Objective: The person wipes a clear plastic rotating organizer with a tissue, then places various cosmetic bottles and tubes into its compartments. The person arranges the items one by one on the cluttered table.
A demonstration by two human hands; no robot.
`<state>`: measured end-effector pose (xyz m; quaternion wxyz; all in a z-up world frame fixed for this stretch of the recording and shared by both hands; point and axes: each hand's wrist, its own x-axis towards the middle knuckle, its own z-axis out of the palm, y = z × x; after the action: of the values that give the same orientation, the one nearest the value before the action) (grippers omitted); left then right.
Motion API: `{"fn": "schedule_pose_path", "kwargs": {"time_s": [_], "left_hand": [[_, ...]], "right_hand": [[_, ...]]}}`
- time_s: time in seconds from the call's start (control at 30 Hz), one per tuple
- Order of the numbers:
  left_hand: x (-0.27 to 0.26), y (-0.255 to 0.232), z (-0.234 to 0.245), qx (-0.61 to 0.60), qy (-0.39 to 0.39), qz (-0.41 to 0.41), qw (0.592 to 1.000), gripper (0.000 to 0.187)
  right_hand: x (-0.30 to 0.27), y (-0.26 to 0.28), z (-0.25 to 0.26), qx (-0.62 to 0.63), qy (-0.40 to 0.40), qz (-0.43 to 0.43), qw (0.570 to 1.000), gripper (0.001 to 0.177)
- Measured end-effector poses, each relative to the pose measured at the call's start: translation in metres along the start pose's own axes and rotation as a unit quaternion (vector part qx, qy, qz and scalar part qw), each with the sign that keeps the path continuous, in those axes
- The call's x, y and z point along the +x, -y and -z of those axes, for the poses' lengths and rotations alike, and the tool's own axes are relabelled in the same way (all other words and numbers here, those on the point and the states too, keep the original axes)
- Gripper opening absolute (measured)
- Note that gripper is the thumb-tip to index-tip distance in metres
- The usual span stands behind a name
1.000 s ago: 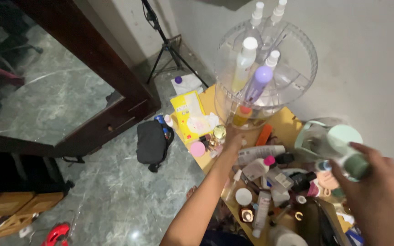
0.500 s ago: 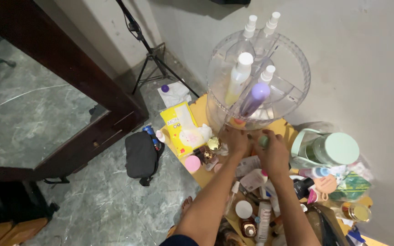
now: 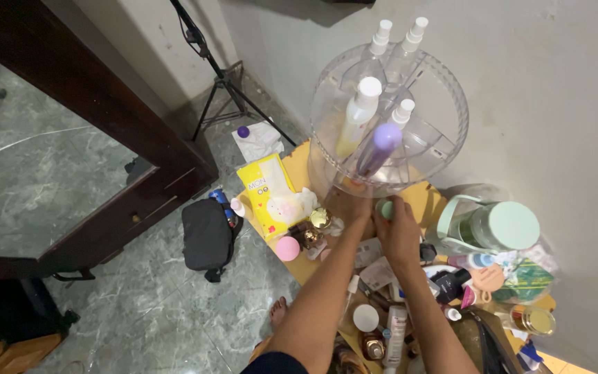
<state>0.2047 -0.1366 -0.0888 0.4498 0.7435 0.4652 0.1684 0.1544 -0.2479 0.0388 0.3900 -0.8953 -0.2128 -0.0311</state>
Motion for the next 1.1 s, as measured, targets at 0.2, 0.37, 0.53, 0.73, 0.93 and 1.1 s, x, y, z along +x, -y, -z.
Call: {"fn": "schedule_pose_path", "kwargs": {"time_s": [0.2, 0.37, 0.53, 0.73, 0.93, 1.1], "left_hand": [[-0.019, -0.010, 0.011, -0.038, -0.067, 0.013, 0.997, 0.081], [-0.028, 0.002, 0.024, -0.100, -0.131, -0.143, 0.976, 0.075], [-0.035, 0.010, 0.040, -0.087, -0.078, -0.161, 0.980, 0.061], [-0.021, 0.004, 0.032, -0.098, -0.056, -0.120, 0.986, 0.058], [-0.017, 0.017, 0.016, -0.103, -0.095, -0.111, 0.984, 0.073], [-0.007, 0.048, -0.011, -0.243, -0.060, -0.008, 0.968, 0.090]], "right_hand": [[-0.008, -0.008, -0.006, 0.002, -0.014, 0.060, 0.998, 0.044], [-0.005, -0.011, -0.015, 0.013, 0.043, -0.025, 0.999, 0.042], [-0.003, -0.011, -0.025, -0.019, 0.022, 0.063, 0.998, 0.041], [-0.007, -0.018, -0.030, 0.074, 0.017, -0.008, 0.997, 0.039], [-0.004, -0.025, -0.049, 0.113, -0.031, -0.024, 0.993, 0.024], [-0.001, -0.055, -0.071, 0.116, -0.009, -0.019, 0.993, 0.018]]}}
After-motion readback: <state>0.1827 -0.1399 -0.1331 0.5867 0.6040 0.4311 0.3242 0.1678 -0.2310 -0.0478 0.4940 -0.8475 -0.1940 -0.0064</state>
